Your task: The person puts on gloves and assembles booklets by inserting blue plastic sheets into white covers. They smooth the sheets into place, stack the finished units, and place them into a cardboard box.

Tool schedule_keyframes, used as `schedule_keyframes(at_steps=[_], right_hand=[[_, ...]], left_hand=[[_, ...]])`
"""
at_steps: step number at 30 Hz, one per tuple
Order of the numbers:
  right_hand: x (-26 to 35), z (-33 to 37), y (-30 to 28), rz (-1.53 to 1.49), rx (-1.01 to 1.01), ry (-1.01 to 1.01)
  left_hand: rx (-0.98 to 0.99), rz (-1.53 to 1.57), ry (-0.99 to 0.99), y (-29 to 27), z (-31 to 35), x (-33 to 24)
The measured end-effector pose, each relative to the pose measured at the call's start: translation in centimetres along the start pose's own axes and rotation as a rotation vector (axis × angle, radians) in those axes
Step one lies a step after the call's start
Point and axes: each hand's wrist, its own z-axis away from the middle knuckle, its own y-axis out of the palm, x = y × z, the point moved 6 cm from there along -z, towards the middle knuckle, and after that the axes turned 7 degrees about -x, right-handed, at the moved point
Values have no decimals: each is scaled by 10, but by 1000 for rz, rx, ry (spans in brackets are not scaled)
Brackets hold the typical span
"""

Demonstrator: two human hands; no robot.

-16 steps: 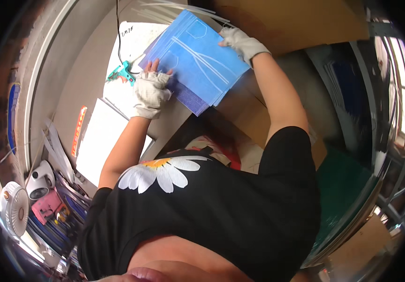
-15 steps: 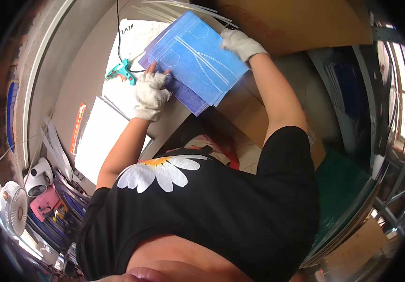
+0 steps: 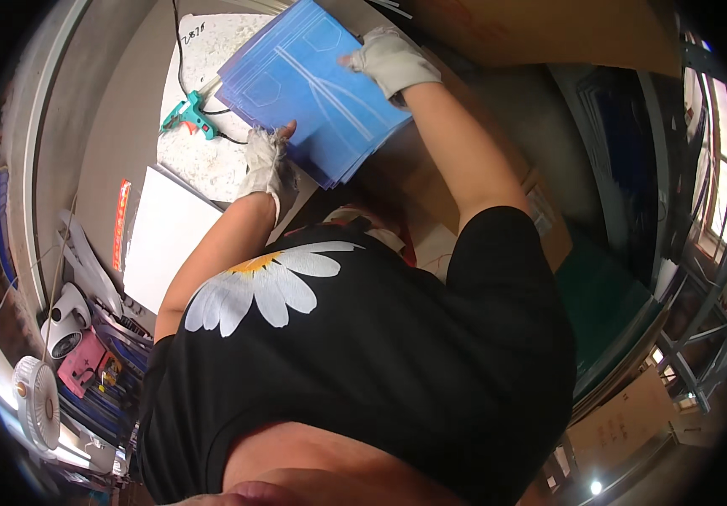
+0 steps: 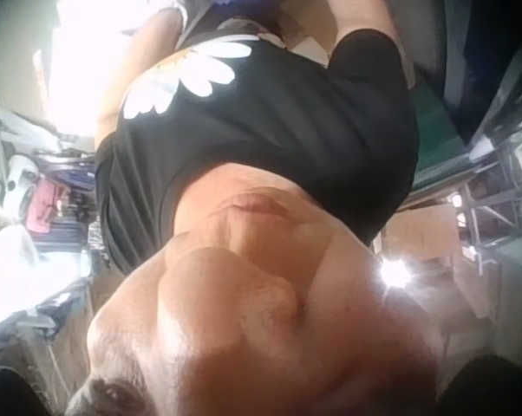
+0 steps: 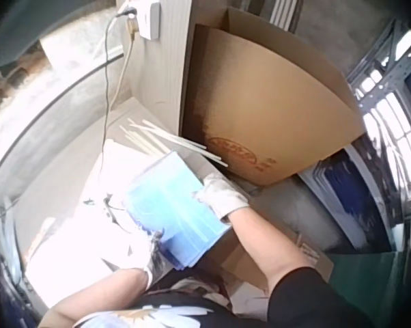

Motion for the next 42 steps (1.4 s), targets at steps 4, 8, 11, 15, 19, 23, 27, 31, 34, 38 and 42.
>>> schedule_keyframes(at_steps=[4, 8, 11, 15, 19, 23, 27, 31, 34, 38, 42], right_hand=[[-9, 9, 10, -179, 45, -2], [-9, 16, 14, -210, 109, 82], [-40, 4, 52, -535, 166, 100], [-4, 71, 25, -1070, 354, 275], [-14, 87, 42, -1286, 430, 205], [-44, 87, 44, -1104, 309, 131], [-5, 138, -67, -1374, -34, -310], [-28, 139, -92, -1172, -247, -650], [-38, 122, -72, -1824, -37, -245], [-42, 122, -52, -1307, -297, -305], [-43, 119, -24, -1495, -315, -21]], left_hand=[[-194, -14, -34, -10, 6, -12], [-143, -73, -8, -14, 19, -23], [-84, -120, 145, -9, 7, -13], [-73, 218, 132, -4, -14, 29], [-49, 516, -181, -19, 37, -25], [-34, 396, -154, -39, 81, -74], [-74, 156, 136, -60, 98, -124], [-154, 33, 739, -65, 81, -163], [-30, 31, 851, -52, 52, -162], [267, -79, 875, -28, 31, -160], [83, -70, 777, -14, 34, -155]])
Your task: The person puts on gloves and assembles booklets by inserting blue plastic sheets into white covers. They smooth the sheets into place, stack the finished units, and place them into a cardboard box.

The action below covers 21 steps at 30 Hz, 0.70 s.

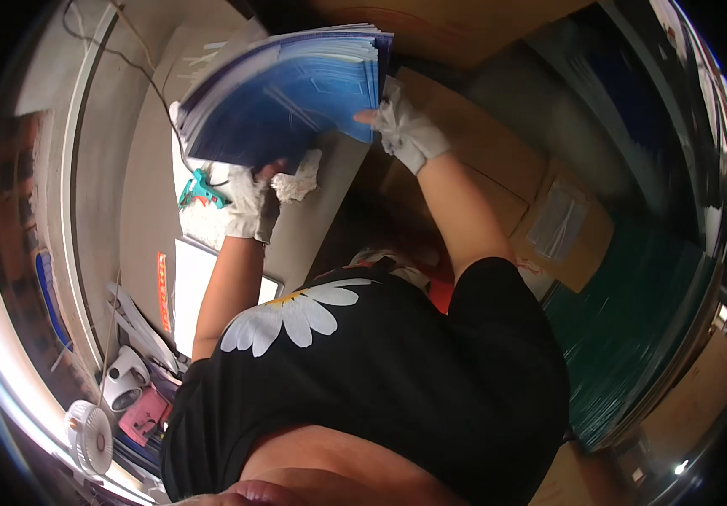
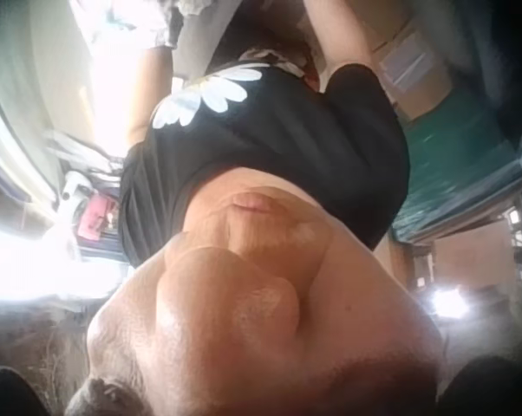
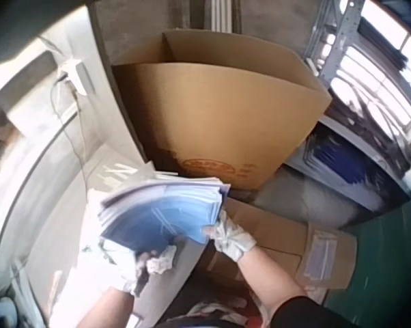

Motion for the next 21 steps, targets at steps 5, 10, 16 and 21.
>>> schedule_keyframes(at_steps=[5, 10, 16, 21], right_hand=[[-122, -23, -72, -131, -58, 69], [-54, 23, -39, 143, -77, 257], [-147, 51, -106, -154, -131, 277], [-262, 158, -183, -584, -703, 458]], left_hand=[[-74, 136, -321, -6, 0, 19], [113, 41, -200, 6, -17, 24], [296, 108, -299, 80, -8, -26], [410, 902, -1136, 222, 49, 11]])
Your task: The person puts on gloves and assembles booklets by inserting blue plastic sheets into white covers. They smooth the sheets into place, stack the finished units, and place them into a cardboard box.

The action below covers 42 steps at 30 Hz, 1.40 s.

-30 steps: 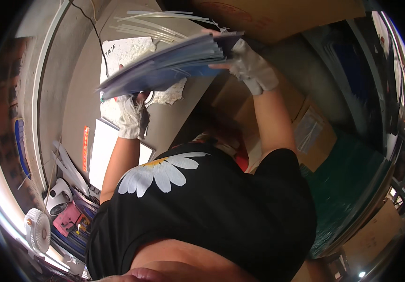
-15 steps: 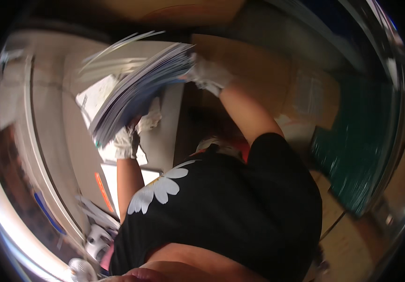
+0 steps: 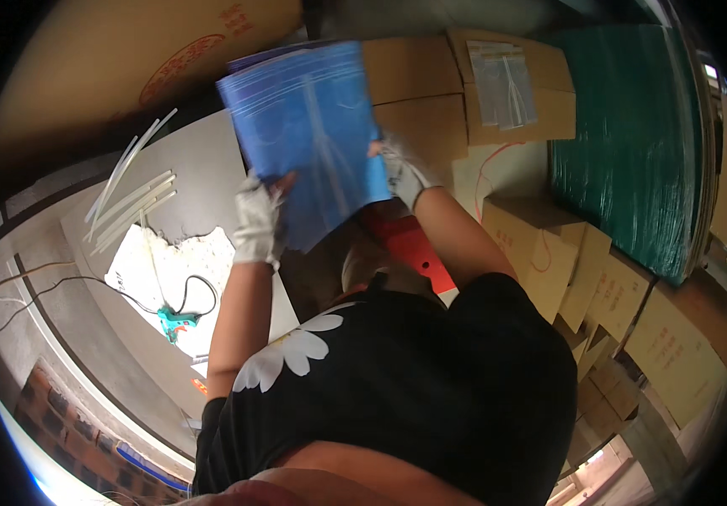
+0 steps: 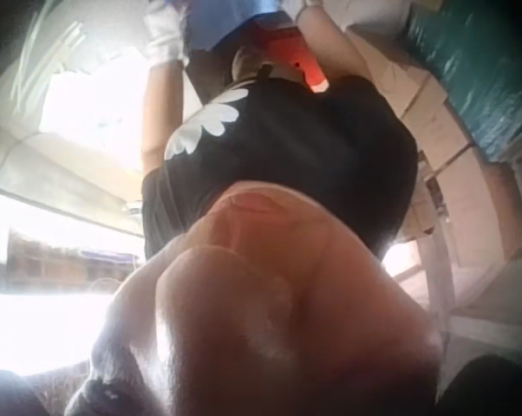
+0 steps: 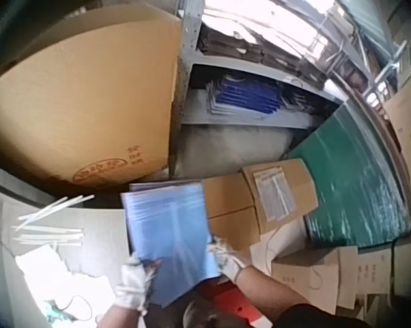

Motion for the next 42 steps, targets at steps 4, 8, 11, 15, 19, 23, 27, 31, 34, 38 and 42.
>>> schedule_keyframes(at_steps=[4, 8, 11, 15, 19, 23, 27, 31, 34, 38, 42], right_hand=[[-2, -24, -75, 24, -157, -57], [85, 31, -52, 634, -414, -117], [55, -25, -105, 540, -425, -313], [24, -84, -128, 279, -439, -133], [-2, -117, -85, 576, -523, 24], [-52, -179, -119, 1038, -509, -106], [-19, -147, -88, 1054, -358, -154], [-71, -75, -138, -173, -565, 52], [-116, -23, -91, -557, -156, 255], [-108, -31, -30, -1041, 18, 91], [-87, -36, -31, -1204, -176, 76]], left_hand=[[122, -1083, 255, 19, -73, 50], [90, -674, -4, 15, -119, 86], [-28, -667, -152, 24, -129, 97], [-31, -669, -189, -18, -192, 132], [-339, -472, -330, -99, -260, 165], [-391, -386, -322, -114, -260, 180], [-247, -308, -344, -141, -288, 192], [-95, -379, -280, -71, -238, 169], [-163, -347, -263, -34, -211, 160], [-62, -244, -340, -27, -197, 183], [-47, -336, -275, -5, -182, 182]])
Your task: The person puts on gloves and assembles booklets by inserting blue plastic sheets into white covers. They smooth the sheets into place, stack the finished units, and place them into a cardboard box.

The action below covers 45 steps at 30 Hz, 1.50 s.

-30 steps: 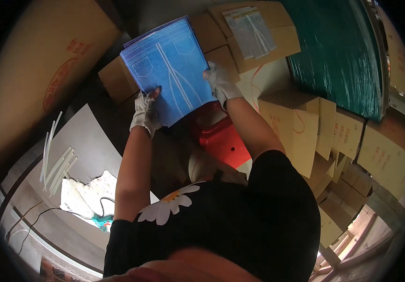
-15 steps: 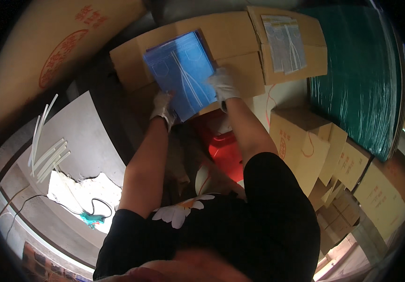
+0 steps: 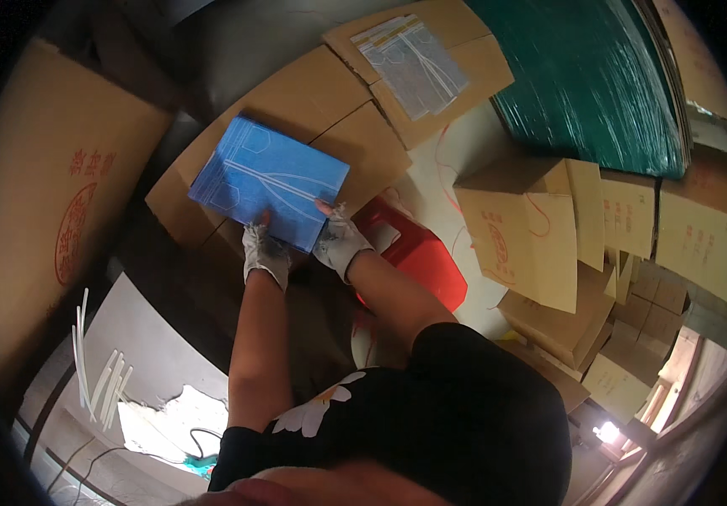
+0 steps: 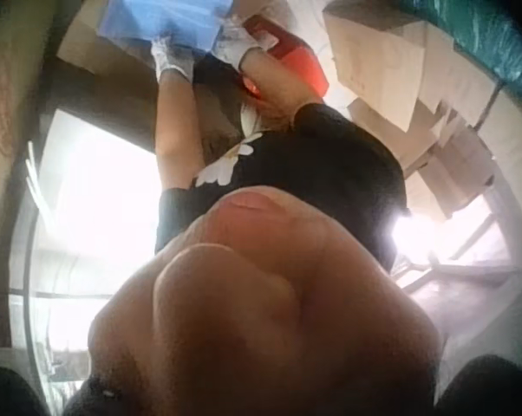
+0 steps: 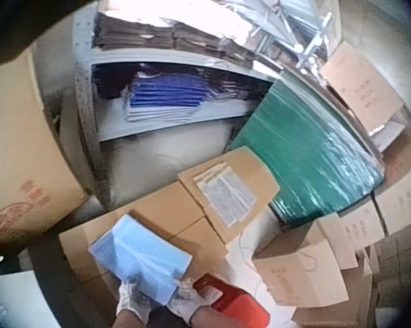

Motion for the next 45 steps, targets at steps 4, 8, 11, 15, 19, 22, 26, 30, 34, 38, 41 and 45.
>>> schedule_keyframes(at_steps=[4, 8, 11, 15, 19, 22, 26, 30, 34, 38, 41, 45], right_hand=[[10, -2, 15, 143, 10, -97], [8, 0, 19, 167, 98, -76], [5, 35, 34, 347, 117, -55], [18, 69, 51, 628, 107, -241], [11, 96, 93, 684, 390, -125], [-31, 126, 125, 818, 374, -106], [-137, 168, 165, 905, 579, 128], [-207, 171, 144, 948, 430, 366], [-229, 160, 120, 1036, 432, 465], [-236, 166, 124, 1126, 378, 406], [-238, 171, 130, 1153, 299, 409], [-222, 188, 146, 1413, 484, 248]], left_hand=[[12, 19, 49, 4, -7, -3], [13, 185, -94, 10, 25, -6], [70, 40, 131, -10, -6, -5], [-25, -87, 604, -13, 79, -66], [-28, 106, 917, -26, 199, -147], [-161, 378, 765, -60, 271, -165], [-285, 501, 911, -140, 321, -190], [-490, 482, 894, -233, 338, -184], [-792, 396, 721, -269, 389, -160], [-982, 167, 1059, -290, 404, -127], [-936, 57, 1092, -281, 416, -85], [-959, -175, 1164, -257, 456, -7]])
